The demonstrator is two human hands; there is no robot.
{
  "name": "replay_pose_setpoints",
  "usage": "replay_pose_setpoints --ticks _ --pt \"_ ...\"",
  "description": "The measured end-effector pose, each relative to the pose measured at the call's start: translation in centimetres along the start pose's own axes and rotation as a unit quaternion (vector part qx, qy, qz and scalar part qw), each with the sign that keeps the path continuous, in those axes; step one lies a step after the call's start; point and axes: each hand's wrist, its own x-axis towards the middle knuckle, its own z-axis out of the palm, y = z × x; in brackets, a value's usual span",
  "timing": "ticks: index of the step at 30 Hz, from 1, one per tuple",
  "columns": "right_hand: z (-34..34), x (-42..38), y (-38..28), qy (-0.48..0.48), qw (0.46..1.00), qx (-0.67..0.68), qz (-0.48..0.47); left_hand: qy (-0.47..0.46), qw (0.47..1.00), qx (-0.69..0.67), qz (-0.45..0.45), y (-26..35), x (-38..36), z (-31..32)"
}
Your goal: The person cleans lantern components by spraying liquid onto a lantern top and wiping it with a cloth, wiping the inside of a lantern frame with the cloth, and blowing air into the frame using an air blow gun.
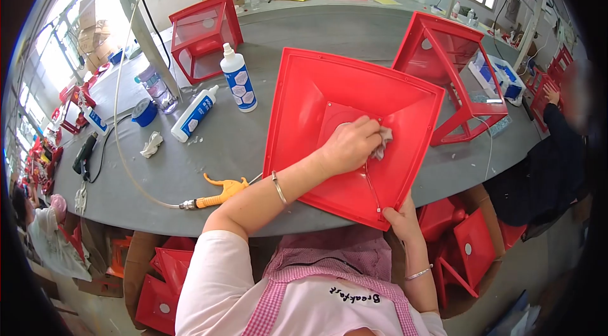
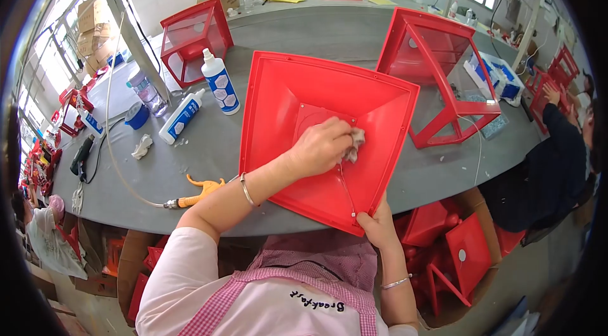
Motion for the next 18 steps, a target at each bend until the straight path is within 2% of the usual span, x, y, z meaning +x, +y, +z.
replay_pose_setpoints --ticks 2,5,9,10,13,18 --pt "0.3 -0.1 -0.1 0.002 1.000 -0.004 -0.001 -0.005 1.000 0.010 -0.008 -1.1 0.3 -0.7" --pt "0.5 0.0 -0.3 0.009 1.000 0.015 0.008 0.067 0.993 0.069 -0.066 -3.5 0.7 -1.7" --pt "0.6 0.0 0.6 0.002 1.000 0.007 -0.015 0.089 0.984 0.114 -0.102 -3.5 -0.8 -1.9" --pt "0.5 0.1 0.7 0.004 1.000 0.010 -0.016 0.087 0.985 0.114 -0.099 -3.5 -1.4 -2.1" --pt "0.5 0.0 1.2 0.011 1.000 -0.010 -0.027 0.070 0.971 0.149 -0.174 -3.0 -4.3 -2.6" --pt "0.5 0.1 0.8 0.003 1.000 -0.009 -0.019 -0.016 0.982 0.100 -0.157 -1.5 -6.9 -3.4"
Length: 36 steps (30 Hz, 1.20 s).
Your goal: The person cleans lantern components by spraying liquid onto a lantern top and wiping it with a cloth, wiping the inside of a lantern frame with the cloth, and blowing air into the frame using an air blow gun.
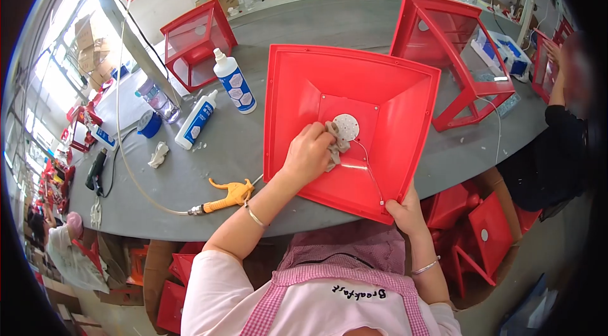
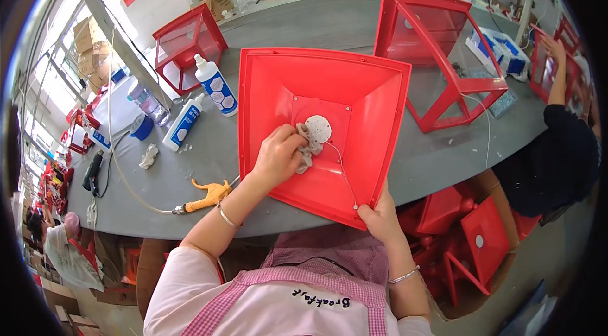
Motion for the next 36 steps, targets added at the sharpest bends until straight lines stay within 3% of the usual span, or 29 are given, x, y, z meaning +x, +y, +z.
replay_pose_setpoints --ticks 4,7,8,10,11,14,19,23,26,30,36 --pt "0.1 0.1 -0.3 0.009 1.000 0.005 -0.013 -0.085 0.991 -0.101 -0.020 0.1 1.6 -0.6" --pt "0.3 -0.1 -0.7 0.011 1.000 -0.012 0.007 0.090 0.987 -0.113 -0.064 1.0 4.7 0.3" --pt "0.3 -0.2 -0.7 0.013 1.000 -0.014 0.009 0.090 0.987 -0.116 -0.065 1.5 5.2 1.2" --pt "0.0 -0.3 -0.7 0.004 1.000 -0.030 0.005 0.072 0.996 -0.041 0.046 2.7 6.1 3.1" --pt "0.0 -0.2 -0.7 0.000 0.999 -0.037 0.001 0.073 0.995 -0.042 0.045 3.2 6.3 3.4" --pt "-0.2 -0.4 -0.4 0.000 1.000 -0.020 0.020 -0.040 0.994 -0.066 0.077 4.8 5.1 3.4" --pt "0.1 -0.1 -0.9 0.004 1.000 0.010 0.030 -0.104 0.983 -0.120 0.087 3.1 2.1 1.5" --pt "0.1 -0.2 -0.5 0.005 1.000 0.014 0.016 -0.108 0.977 -0.182 0.017 1.3 4.8 -0.2" --pt "0.1 -0.3 -0.9 0.007 1.000 -0.002 0.024 0.054 0.984 -0.085 0.145 1.7 7.4 0.3" --pt "0.2 0.3 -1.0 0.014 1.000 -0.009 0.016 0.059 0.987 -0.014 0.152 0.8 7.9 1.8" --pt "0.5 0.2 -0.8 0.028 1.000 0.002 0.009 0.082 0.994 0.062 0.034 -1.7 6.4 0.5"
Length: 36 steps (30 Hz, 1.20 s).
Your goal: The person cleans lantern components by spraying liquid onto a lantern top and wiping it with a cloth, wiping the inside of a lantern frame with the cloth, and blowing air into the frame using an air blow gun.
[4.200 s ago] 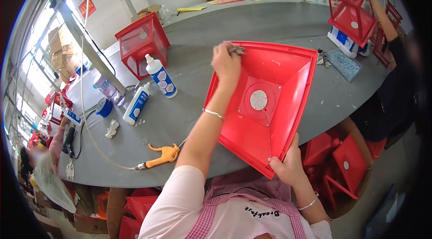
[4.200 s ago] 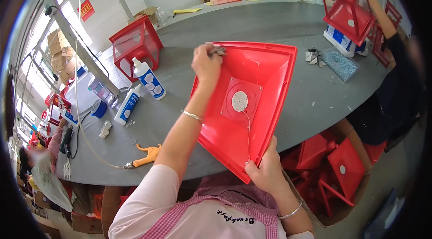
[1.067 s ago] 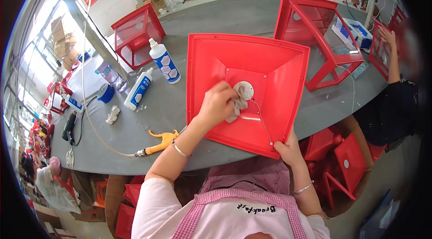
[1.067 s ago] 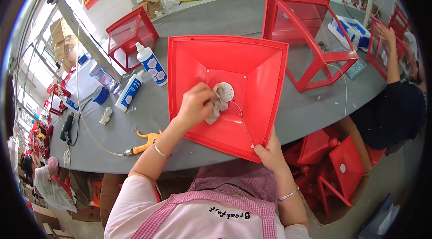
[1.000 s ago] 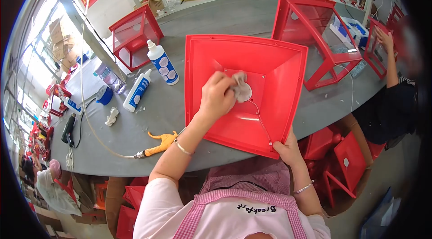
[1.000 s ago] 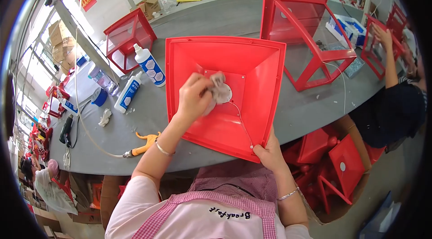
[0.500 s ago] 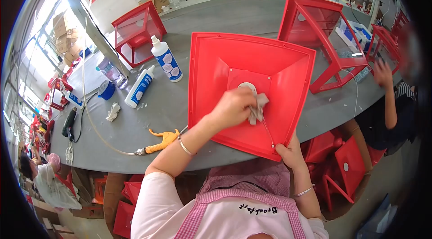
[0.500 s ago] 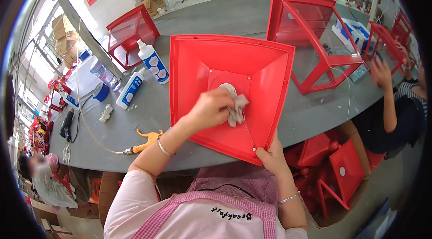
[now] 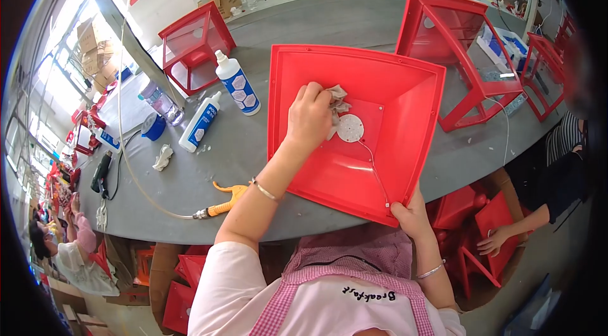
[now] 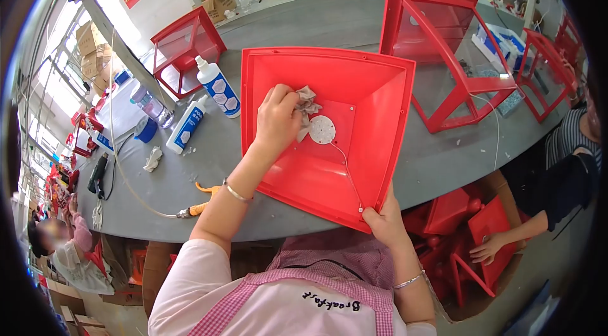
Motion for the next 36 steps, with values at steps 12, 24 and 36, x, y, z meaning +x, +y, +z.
replay_pose_setpoints --ticks 12,24,36 --pt "-0.6 -0.2 1.0 -0.016 0.998 -0.056 -0.022 -0.195 0.975 0.001 -0.103 1.7 -5.5 -2.6" --pt "-0.4 -0.2 0.8 -0.014 0.999 -0.038 -0.017 -0.047 0.993 -0.053 -0.090 2.6 -5.7 -0.8" --pt "0.1 -0.4 0.5 0.005 1.000 0.005 -0.004 -0.167 0.982 -0.093 0.002 3.2 -5.8 -1.7"
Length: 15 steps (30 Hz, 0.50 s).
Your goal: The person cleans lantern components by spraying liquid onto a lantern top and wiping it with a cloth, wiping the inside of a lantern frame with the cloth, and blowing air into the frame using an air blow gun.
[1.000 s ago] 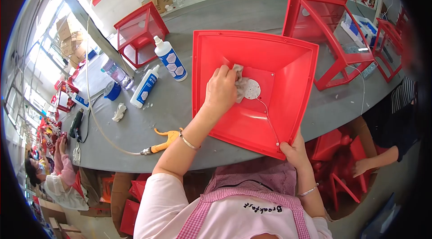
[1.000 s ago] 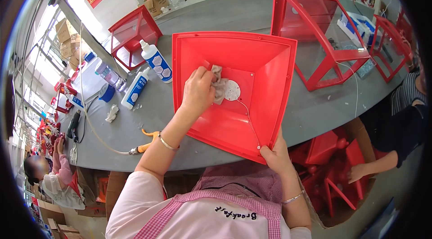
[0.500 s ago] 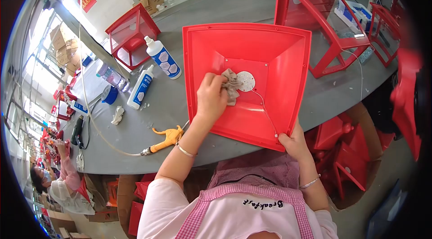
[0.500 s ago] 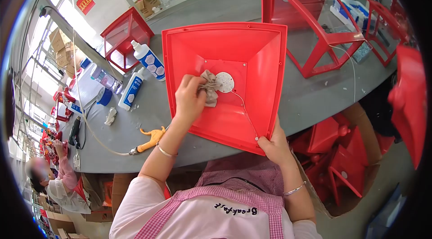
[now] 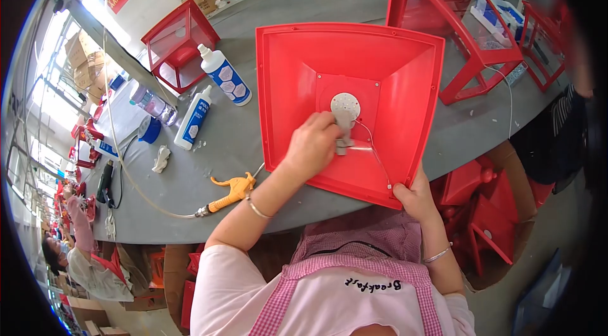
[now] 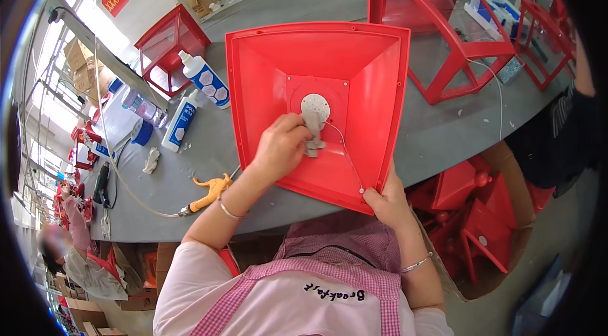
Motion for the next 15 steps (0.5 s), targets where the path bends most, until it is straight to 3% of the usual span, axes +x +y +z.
replay_pose_setpoints --ticks 6,10,13,15 --pt "-0.2 0.3 0.3 -0.019 0.999 -0.041 -0.024 0.049 0.995 0.052 -0.068 -2.5 -0.8 -2.2" --pt "-0.2 0.3 0.2 -0.003 0.998 -0.054 -0.025 0.069 0.994 -0.011 -0.084 -1.1 -1.3 0.1" --pt "-0.2 0.1 -0.1 0.009 0.998 -0.054 -0.015 -0.139 0.940 -0.265 -0.165 0.6 -1.1 -1.4" --pt "-0.2 0.2 -0.2 0.006 0.999 -0.040 -0.003 -0.145 0.919 -0.333 -0.156 2.3 -1.6 -2.7"
